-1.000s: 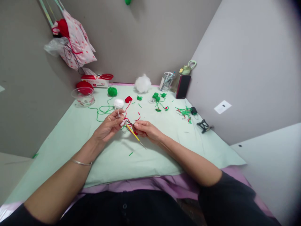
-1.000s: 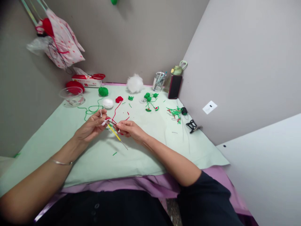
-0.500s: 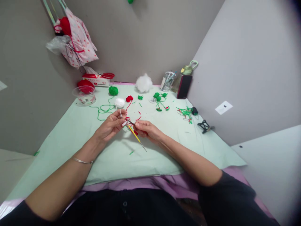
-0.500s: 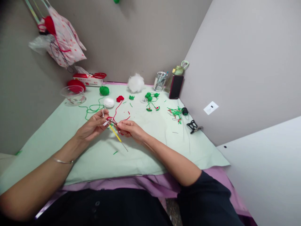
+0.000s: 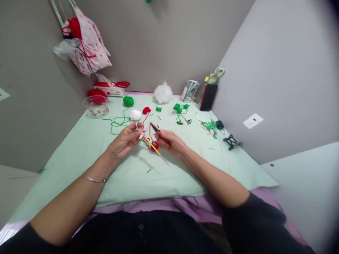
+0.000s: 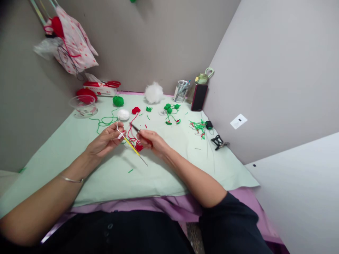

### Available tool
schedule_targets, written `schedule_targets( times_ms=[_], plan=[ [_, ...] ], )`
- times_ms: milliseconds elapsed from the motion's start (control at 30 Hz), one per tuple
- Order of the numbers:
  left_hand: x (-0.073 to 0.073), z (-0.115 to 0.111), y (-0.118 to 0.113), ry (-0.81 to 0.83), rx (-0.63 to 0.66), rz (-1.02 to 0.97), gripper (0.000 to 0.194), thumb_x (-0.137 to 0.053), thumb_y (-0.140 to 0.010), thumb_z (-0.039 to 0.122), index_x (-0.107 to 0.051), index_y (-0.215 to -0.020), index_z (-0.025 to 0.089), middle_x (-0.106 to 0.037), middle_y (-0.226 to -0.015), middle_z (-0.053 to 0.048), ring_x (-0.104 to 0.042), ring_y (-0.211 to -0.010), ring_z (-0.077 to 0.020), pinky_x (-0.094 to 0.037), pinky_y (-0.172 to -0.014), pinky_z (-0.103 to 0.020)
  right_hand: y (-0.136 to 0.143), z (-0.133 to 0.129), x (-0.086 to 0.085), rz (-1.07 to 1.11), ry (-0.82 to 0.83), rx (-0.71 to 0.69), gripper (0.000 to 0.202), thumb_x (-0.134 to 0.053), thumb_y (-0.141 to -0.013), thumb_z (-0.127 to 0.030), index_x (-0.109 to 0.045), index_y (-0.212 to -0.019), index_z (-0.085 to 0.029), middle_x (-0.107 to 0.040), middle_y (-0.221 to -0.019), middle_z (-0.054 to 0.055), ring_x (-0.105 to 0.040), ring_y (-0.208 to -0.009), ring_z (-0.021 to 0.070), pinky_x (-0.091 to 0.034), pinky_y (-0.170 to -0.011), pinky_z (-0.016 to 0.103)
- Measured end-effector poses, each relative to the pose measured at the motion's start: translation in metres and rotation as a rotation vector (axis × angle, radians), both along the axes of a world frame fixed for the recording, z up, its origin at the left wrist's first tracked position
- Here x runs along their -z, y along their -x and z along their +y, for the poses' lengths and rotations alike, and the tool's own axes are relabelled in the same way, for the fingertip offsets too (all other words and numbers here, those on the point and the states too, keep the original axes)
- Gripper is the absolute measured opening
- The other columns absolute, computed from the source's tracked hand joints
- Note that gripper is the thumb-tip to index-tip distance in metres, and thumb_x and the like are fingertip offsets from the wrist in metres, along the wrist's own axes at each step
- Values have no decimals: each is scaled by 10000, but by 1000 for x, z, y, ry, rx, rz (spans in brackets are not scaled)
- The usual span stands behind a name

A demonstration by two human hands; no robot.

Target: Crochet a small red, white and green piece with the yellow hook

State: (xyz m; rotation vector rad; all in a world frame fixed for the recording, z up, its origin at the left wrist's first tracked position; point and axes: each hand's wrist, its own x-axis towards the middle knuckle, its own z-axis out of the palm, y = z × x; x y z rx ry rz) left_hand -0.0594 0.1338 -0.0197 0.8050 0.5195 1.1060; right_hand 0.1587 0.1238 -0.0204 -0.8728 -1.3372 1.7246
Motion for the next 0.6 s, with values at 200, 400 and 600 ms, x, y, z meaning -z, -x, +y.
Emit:
schedule_targets(
  times_ms=[200,400,600],
  plan=[
    [3,0,1,10,-1,4,358,-960,-660,119,-753,-951,137,-660,-713,27,-621,-630,-75,-556,-651,-152,-24,12,-10,-213,-121,162,575,-551,-832,-792,-578,-830,-218,-284,-568,-107,-173,-497,87,-168,-493,254],
    [-3,-1,0,40,-17,2,324,-930,-677,83,-741,-936,130,-654,-733,19,-612,-628,-72,-549,-633,-150,-36,14,-7,-652,-313,439,318,-766,-800,-513,-681,-754,-210,-572,-644,-18,-468,-649,151,-328,-635,279],
    [-4,1,1,71,-76,-22,276,-891,-704,48,-735,-913,139,-678,-773,10,-633,-666,-71,-569,-659,-142,-79,33,-13,-969,-572,904,448,-364,-1059,-492,-593,-1299,-190,-701,-1111,116,-621,-1000,257,-422,-895,364]
  ],
)
